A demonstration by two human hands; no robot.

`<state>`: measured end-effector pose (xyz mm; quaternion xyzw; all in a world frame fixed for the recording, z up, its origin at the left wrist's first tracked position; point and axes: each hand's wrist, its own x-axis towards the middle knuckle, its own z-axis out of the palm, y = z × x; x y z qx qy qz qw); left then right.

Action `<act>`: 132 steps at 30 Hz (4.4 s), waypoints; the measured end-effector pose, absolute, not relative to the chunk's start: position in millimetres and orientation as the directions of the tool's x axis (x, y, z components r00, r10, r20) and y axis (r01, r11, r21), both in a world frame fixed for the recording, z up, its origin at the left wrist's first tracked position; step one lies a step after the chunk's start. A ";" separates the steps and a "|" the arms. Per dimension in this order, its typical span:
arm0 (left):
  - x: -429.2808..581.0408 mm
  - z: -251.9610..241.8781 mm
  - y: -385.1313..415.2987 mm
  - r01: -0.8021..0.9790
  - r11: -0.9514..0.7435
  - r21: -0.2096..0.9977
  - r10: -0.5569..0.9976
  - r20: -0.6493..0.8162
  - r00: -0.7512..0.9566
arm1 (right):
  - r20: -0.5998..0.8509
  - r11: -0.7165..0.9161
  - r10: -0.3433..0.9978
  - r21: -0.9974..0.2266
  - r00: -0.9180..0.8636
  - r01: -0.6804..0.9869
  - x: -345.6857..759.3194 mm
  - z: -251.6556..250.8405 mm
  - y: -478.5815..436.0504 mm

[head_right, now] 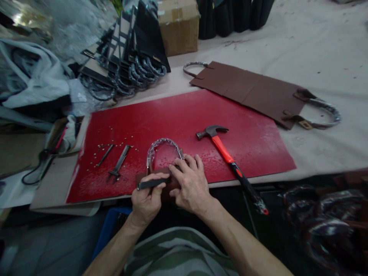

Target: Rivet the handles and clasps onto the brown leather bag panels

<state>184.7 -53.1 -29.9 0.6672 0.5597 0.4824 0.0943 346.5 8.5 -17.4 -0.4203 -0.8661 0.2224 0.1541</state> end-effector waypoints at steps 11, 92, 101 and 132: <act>189.0 -36.6 -45.3 0.695 -0.441 0.568 0.797 0.603 0.013 | 0.165 0.566 0.781 -0.593 -0.602 0.572 349.2 -14.3 9.1; 170.2 -32.8 -67.1 0.220 -0.099 0.971 0.912 0.176 -0.370 | -0.339 -0.012 0.927 -0.452 -0.159 0.892 354.1 17.1 41.4; 174.3 -37.4 -66.7 0.350 -0.153 0.924 0.930 0.254 -0.265 | -0.348 0.008 0.921 -0.429 -0.173 0.903 353.7 20.9 41.5; 174.5 -45.3 -65.9 0.534 -0.261 0.804 0.884 0.421 -0.203 | -0.343 0.019 0.920 -0.442 -0.188 0.897 354.3 15.9 41.9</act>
